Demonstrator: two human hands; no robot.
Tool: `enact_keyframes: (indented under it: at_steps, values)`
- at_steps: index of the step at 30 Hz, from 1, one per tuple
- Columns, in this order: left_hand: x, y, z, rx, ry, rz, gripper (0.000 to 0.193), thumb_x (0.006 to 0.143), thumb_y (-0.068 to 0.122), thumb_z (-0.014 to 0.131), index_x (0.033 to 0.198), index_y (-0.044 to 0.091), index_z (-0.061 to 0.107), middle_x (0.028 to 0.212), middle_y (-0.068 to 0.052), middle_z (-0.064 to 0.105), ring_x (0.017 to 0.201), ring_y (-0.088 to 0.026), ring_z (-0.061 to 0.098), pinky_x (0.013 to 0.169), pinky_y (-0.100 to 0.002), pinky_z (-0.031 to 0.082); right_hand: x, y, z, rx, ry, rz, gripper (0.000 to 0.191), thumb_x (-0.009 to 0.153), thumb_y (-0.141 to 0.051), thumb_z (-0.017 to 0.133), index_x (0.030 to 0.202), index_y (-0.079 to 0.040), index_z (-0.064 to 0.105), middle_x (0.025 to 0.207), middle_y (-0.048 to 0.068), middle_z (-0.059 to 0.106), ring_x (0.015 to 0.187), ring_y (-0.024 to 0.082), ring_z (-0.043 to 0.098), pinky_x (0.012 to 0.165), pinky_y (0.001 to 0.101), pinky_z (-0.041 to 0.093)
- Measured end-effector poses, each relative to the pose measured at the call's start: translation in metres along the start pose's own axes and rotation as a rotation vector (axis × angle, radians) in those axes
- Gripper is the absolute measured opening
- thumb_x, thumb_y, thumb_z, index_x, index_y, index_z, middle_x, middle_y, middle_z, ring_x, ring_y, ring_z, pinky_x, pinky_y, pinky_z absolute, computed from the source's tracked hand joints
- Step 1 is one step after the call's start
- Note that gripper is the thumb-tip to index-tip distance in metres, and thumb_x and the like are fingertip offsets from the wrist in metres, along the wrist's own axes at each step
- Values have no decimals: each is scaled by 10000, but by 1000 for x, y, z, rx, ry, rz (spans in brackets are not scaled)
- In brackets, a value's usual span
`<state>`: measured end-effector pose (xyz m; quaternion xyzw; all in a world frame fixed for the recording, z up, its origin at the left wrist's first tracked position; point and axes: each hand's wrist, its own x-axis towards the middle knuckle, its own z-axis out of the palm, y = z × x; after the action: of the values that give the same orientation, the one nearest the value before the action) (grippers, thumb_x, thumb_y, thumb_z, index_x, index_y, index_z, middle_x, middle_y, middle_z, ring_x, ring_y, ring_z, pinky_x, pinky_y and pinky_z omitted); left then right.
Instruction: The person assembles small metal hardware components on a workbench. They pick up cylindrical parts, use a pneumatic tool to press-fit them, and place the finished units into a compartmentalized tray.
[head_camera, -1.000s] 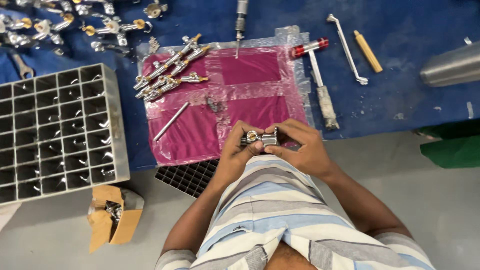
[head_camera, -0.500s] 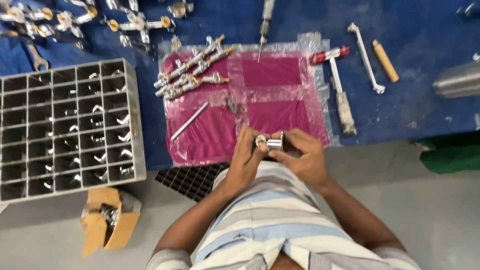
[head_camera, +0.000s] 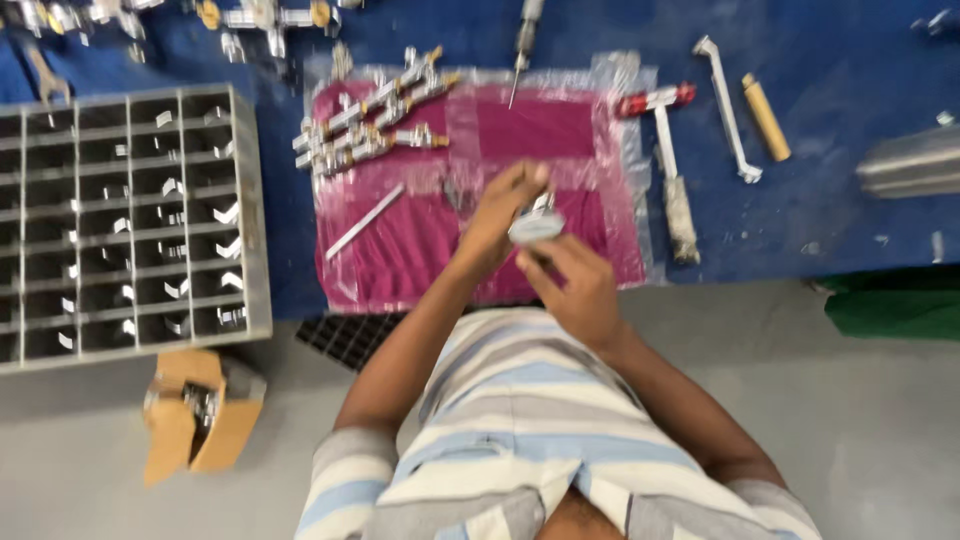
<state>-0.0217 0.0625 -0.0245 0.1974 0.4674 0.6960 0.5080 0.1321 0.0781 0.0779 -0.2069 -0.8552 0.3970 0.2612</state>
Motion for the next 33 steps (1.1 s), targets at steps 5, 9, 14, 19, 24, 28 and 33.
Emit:
enact_keyframes:
  at_steps: [5,9,14,19,24,28,33]
  values:
    - [15,-20,20,-72,104,222,313,1101,393,568,1032,87,585,866,45,511,769,-45,444,667,-219,394,2,10,0,172,14,153,290,975,-100,752,1203,40,639,1103,145,644,978,214,709,816,306,609]
    - [16,-21,31,-511,-129,128,297,1080,390,535,1165,106,546,832,-6,581,642,-88,537,517,-211,408,6,23,-18,64,49,100,266,1014,-110,733,1217,38,644,1093,136,655,1004,215,718,859,302,609]
    - [17,-27,34,-582,-171,217,280,1090,321,586,1232,89,521,1100,-58,611,955,-144,626,826,-304,548,7,35,-33,-64,55,57,244,993,-125,791,1098,34,640,1037,134,644,941,236,704,843,337,578]
    - [15,-39,32,-604,-201,250,287,1069,317,632,1223,99,528,1120,-75,632,993,-166,646,849,-322,572,10,41,-35,82,131,85,369,968,-151,824,1190,46,605,1124,134,620,971,249,701,863,340,604]
    - [22,-40,23,-593,-184,203,278,1042,306,661,1180,98,538,1093,-82,652,964,-171,671,757,-332,594,17,51,-30,-165,150,-131,437,904,-82,879,1247,69,653,1178,155,596,1021,282,642,870,375,564]
    - [29,-35,20,-528,-127,263,169,1114,185,656,1117,76,527,1190,-124,620,1027,-179,657,873,-349,597,20,66,-27,-189,169,-143,442,885,-84,898,1240,61,679,1176,148,598,1024,276,642,869,377,561]
    - [25,-29,27,-160,-147,341,332,932,29,713,1199,90,524,1456,-133,483,1192,-217,646,818,-371,643,14,90,-21,-12,252,0,382,919,-81,859,1239,30,682,1185,152,589,1002,247,682,870,342,618]
